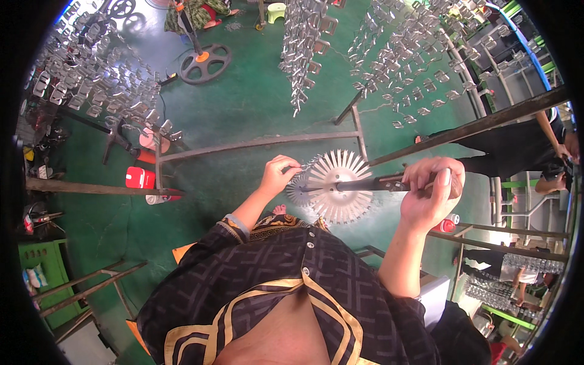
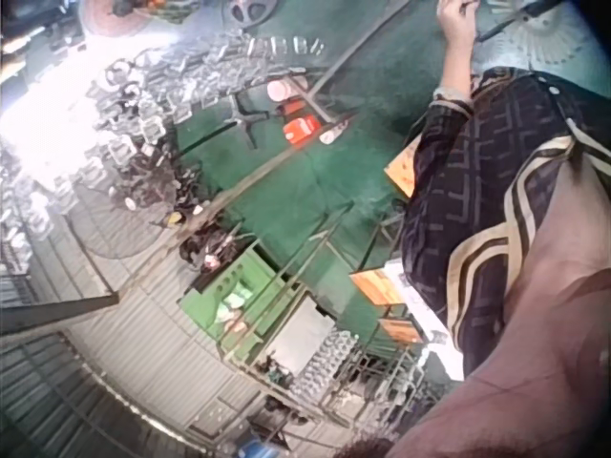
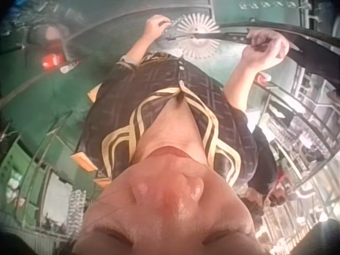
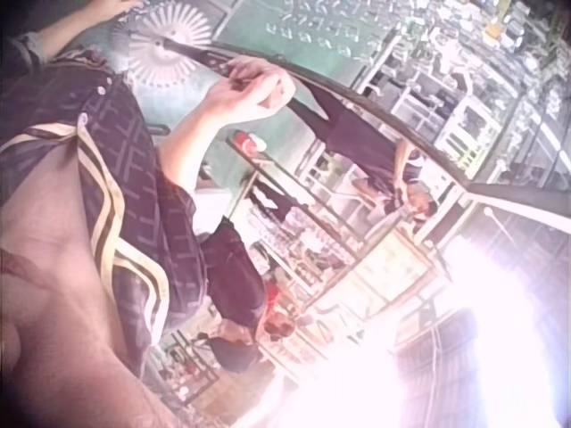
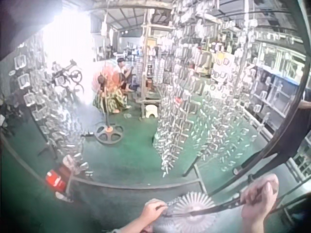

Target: The person hangs small metal chain-linked components one by one onto the hooks of a rotating vertical metal jig by hand.

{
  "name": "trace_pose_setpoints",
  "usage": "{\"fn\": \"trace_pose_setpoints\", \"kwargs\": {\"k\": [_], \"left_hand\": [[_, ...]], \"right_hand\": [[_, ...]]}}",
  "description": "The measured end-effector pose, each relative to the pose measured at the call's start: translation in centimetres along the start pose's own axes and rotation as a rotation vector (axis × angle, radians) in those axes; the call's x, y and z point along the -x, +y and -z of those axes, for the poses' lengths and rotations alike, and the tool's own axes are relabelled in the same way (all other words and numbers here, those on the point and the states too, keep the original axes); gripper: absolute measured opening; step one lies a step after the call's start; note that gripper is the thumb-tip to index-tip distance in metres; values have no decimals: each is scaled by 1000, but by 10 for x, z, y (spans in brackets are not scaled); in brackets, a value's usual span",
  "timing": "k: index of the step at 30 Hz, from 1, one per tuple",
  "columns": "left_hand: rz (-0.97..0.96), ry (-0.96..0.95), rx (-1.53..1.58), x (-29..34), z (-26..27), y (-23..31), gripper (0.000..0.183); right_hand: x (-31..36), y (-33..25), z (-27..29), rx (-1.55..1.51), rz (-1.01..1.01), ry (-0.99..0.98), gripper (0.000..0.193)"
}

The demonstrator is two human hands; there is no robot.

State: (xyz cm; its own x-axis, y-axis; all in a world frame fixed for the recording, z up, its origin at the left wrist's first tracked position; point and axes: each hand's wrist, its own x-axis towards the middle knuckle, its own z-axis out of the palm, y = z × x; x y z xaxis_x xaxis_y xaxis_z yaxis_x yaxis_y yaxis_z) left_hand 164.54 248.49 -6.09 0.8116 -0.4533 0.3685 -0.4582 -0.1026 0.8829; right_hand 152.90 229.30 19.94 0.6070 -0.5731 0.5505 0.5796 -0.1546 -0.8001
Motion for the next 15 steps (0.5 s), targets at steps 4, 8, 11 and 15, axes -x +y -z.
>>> {"fn": "trace_pose_setpoints", "kwargs": {"k": [4, 8, 11, 15], "left_hand": [[-8, -29, -35, 2, -18, -14, 8], [-12, -61, -41, 3, -28, -22, 8], [-4, -103, -46, 1, -31, -22, 9], [-17, -147, -85, 3, -37, -25, 11]], "right_hand": [[1, -1, 1, 11, 4, -14, 25], [1, 0, 3, 4, 8, -34, 25], [0, 1, 4, -2, 7, -32, 25], [1, 2, 7, -11, 11, -33, 25]]}}
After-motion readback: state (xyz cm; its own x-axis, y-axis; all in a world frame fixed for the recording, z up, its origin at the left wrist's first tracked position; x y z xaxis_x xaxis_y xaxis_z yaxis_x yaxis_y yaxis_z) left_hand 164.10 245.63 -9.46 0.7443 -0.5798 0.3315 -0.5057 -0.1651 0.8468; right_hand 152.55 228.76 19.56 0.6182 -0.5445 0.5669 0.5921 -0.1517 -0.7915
